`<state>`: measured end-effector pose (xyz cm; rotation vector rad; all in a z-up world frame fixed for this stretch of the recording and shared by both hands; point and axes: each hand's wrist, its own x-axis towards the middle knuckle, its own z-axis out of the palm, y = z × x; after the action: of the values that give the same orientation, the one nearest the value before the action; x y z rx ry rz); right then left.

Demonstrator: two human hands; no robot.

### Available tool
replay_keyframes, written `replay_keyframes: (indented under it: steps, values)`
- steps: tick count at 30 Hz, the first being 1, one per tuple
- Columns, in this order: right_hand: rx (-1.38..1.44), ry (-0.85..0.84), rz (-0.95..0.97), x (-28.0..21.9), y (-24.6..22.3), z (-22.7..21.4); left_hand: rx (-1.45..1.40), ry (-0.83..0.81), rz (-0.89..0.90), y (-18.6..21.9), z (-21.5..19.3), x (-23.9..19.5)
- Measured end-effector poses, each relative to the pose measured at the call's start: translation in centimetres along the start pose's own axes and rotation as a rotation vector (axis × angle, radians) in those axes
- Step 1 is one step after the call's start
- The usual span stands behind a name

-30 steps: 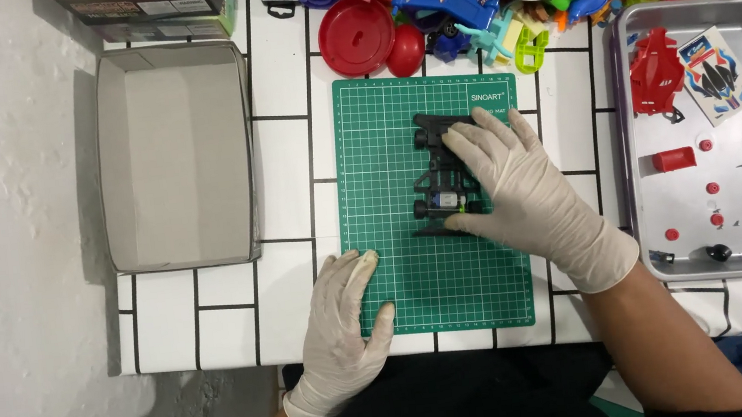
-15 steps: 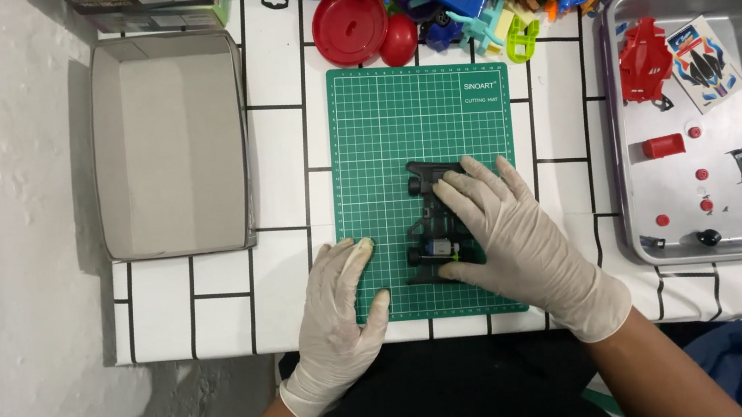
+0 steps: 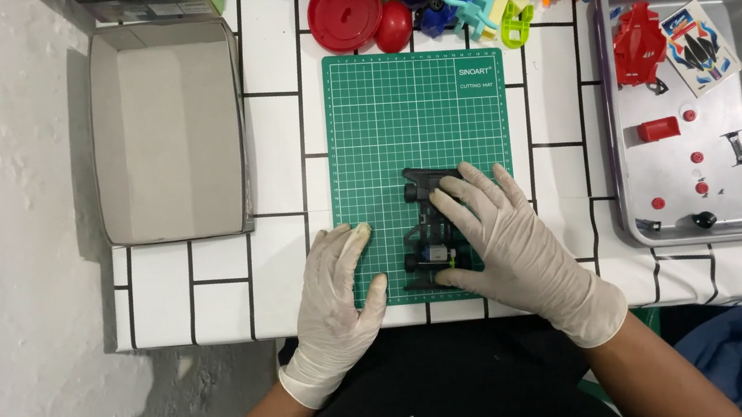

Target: Assembling a small plastic toy car chassis by installing gears and other internal components on a cutting mat.

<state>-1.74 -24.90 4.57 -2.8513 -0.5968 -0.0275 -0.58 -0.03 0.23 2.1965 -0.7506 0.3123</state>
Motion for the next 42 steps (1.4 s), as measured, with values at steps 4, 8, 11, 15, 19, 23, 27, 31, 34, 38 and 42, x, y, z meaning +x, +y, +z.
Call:
replay_keyframes:
  steps: [4,8,11,15,19,23,27,31,34,38,42]
  values:
    - [0.081,0.024,0.015,-0.5,0.4,-0.9,-0.005,-0.006,-0.007,-0.1,0.0,-0.1]
    - [0.255,0.159,0.068,-1.7,1.8,-0.6,-0.043,0.007,-0.038,-0.1,0.0,-0.1]
    - [0.298,0.305,0.184,-2.0,2.1,0.4,-0.116,0.004,-0.079,-0.2,-0.3,0.7]
    - [0.308,0.433,0.313,-1.7,2.2,2.2,-0.126,-0.02,-0.003,-0.5,-0.7,3.0]
    - [0.314,0.484,0.322,-1.3,2.5,4.3,-0.096,-0.076,0.058,-1.8,1.2,5.1]
    - [0.258,0.519,0.289,-0.9,2.4,5.1,-0.078,-0.155,0.094,-2.9,3.7,5.8]
    - [0.239,0.523,0.284,-0.9,2.8,5.7,-0.004,-0.175,0.089,-3.2,5.0,5.6]
    - [0.256,0.524,0.298,-0.7,2.8,5.7,-0.017,-0.175,0.065,-3.1,5.0,5.5]
    - [0.269,0.53,0.29,-0.7,2.7,5.6,0.017,-0.182,0.092,-3.1,5.0,5.7]
    - [0.261,0.522,0.312,-0.6,2.8,5.6,0.046,-0.184,0.096,-3.2,5.1,5.7]
    - [0.267,0.525,0.316,-0.5,3.2,6.2,0.045,-0.187,0.089,-3.2,5.1,5.6]
